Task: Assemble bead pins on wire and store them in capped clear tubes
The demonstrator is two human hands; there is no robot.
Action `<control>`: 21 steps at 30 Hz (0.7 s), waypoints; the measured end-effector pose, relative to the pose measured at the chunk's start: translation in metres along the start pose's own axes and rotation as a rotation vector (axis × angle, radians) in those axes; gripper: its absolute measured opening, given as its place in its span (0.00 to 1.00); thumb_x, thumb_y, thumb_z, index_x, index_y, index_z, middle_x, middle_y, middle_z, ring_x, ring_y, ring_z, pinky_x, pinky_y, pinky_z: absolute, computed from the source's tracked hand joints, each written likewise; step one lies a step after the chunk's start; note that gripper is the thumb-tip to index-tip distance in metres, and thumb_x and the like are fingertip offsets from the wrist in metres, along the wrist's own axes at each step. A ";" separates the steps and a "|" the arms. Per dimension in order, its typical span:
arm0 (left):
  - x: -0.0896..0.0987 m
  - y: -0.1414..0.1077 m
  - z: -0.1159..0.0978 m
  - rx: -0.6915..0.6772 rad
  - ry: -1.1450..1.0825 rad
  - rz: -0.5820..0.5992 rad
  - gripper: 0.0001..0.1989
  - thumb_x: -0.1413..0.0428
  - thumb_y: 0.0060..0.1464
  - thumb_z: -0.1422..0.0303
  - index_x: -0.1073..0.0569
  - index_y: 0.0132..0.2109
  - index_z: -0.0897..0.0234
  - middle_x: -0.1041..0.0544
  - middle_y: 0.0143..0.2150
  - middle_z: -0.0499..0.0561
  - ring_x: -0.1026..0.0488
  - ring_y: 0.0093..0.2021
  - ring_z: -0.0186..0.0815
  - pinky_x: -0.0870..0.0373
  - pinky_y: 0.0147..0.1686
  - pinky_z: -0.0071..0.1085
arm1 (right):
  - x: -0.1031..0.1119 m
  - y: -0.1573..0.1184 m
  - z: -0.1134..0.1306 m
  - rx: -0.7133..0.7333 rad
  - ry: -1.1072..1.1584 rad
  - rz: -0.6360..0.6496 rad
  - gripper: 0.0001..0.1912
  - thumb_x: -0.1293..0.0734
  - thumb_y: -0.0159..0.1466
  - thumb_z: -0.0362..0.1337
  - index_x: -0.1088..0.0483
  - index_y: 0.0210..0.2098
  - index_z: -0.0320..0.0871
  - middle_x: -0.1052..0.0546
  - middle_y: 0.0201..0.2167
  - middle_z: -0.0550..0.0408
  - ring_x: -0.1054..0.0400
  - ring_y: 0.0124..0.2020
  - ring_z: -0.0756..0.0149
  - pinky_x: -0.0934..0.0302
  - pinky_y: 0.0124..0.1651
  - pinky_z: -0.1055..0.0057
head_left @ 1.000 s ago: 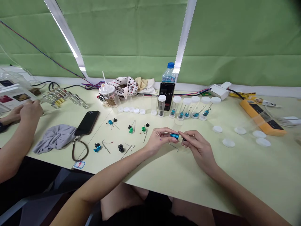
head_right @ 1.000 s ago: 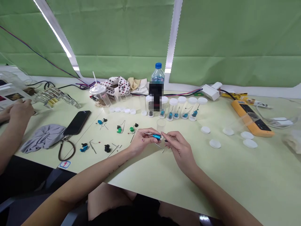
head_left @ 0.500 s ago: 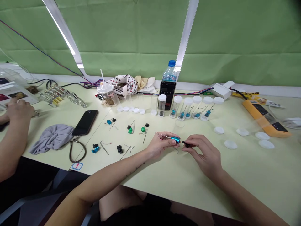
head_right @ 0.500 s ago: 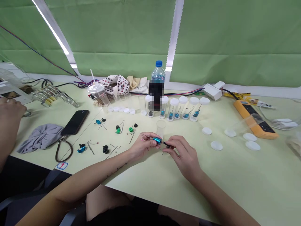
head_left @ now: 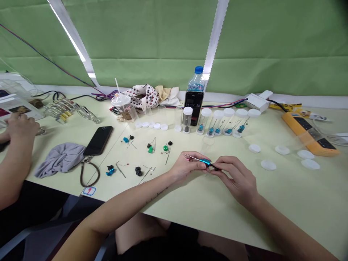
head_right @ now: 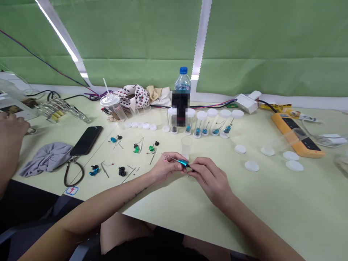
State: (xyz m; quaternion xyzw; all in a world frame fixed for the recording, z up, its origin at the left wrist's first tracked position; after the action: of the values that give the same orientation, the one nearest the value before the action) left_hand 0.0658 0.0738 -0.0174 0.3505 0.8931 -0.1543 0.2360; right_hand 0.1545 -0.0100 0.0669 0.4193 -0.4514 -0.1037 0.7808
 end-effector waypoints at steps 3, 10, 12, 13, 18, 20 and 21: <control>-0.001 -0.001 0.000 0.026 0.012 -0.005 0.19 0.32 0.34 0.65 0.24 0.35 0.71 0.23 0.29 0.52 0.27 0.25 0.31 0.29 0.36 0.32 | -0.002 -0.001 -0.003 -0.017 0.010 0.011 0.10 0.35 0.60 0.29 0.32 0.41 0.47 0.27 0.35 0.53 0.30 0.34 0.67 0.33 0.36 0.70; -0.001 -0.002 -0.002 0.031 0.042 -0.010 0.18 0.33 0.34 0.66 0.24 0.35 0.71 0.23 0.29 0.52 0.26 0.27 0.31 0.29 0.38 0.33 | -0.002 -0.003 -0.001 0.023 -0.073 0.028 0.10 0.34 0.60 0.30 0.30 0.40 0.48 0.26 0.34 0.54 0.29 0.32 0.68 0.33 0.35 0.72; 0.000 -0.002 -0.002 0.027 0.041 -0.023 0.19 0.33 0.34 0.66 0.24 0.35 0.72 0.22 0.30 0.53 0.25 0.28 0.33 0.29 0.38 0.34 | -0.001 -0.003 -0.002 0.017 -0.076 0.016 0.11 0.35 0.60 0.31 0.31 0.42 0.49 0.25 0.35 0.54 0.29 0.33 0.67 0.33 0.36 0.72; 0.000 -0.002 -0.002 0.025 0.041 -0.029 0.19 0.32 0.34 0.66 0.25 0.35 0.72 0.22 0.30 0.54 0.25 0.28 0.33 0.29 0.38 0.34 | -0.001 -0.003 -0.002 0.017 -0.074 0.009 0.11 0.35 0.61 0.31 0.31 0.43 0.49 0.25 0.35 0.54 0.28 0.33 0.67 0.32 0.36 0.71; -0.001 -0.002 -0.002 0.025 0.042 -0.023 0.19 0.33 0.34 0.65 0.24 0.35 0.72 0.22 0.31 0.54 0.25 0.28 0.33 0.29 0.38 0.34 | -0.001 -0.002 -0.001 0.040 -0.054 -0.003 0.11 0.34 0.60 0.29 0.32 0.42 0.47 0.25 0.34 0.54 0.28 0.33 0.67 0.32 0.35 0.72; -0.001 -0.001 -0.002 0.020 0.038 -0.011 0.19 0.33 0.34 0.66 0.24 0.35 0.72 0.22 0.31 0.54 0.26 0.28 0.32 0.29 0.38 0.33 | -0.001 -0.003 -0.001 0.044 -0.047 -0.005 0.11 0.33 0.59 0.29 0.31 0.40 0.47 0.25 0.34 0.54 0.29 0.32 0.68 0.33 0.34 0.72; -0.001 -0.001 -0.003 0.017 0.039 -0.008 0.19 0.33 0.34 0.67 0.24 0.35 0.72 0.22 0.31 0.54 0.26 0.28 0.32 0.29 0.37 0.33 | 0.000 -0.003 -0.001 0.041 -0.047 -0.004 0.10 0.33 0.59 0.30 0.31 0.40 0.47 0.25 0.33 0.54 0.29 0.32 0.68 0.33 0.34 0.73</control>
State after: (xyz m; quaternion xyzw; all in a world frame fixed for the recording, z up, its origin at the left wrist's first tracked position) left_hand 0.0650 0.0734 -0.0145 0.3517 0.8977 -0.1558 0.2149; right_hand 0.1561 -0.0111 0.0639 0.4336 -0.4707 -0.1061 0.7611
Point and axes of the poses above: each hand's wrist, its own y-axis towards the middle knuckle, its own x-axis out of the back of the hand, z = x × y, the point moved 9 cm from there along y, towards the middle knuckle
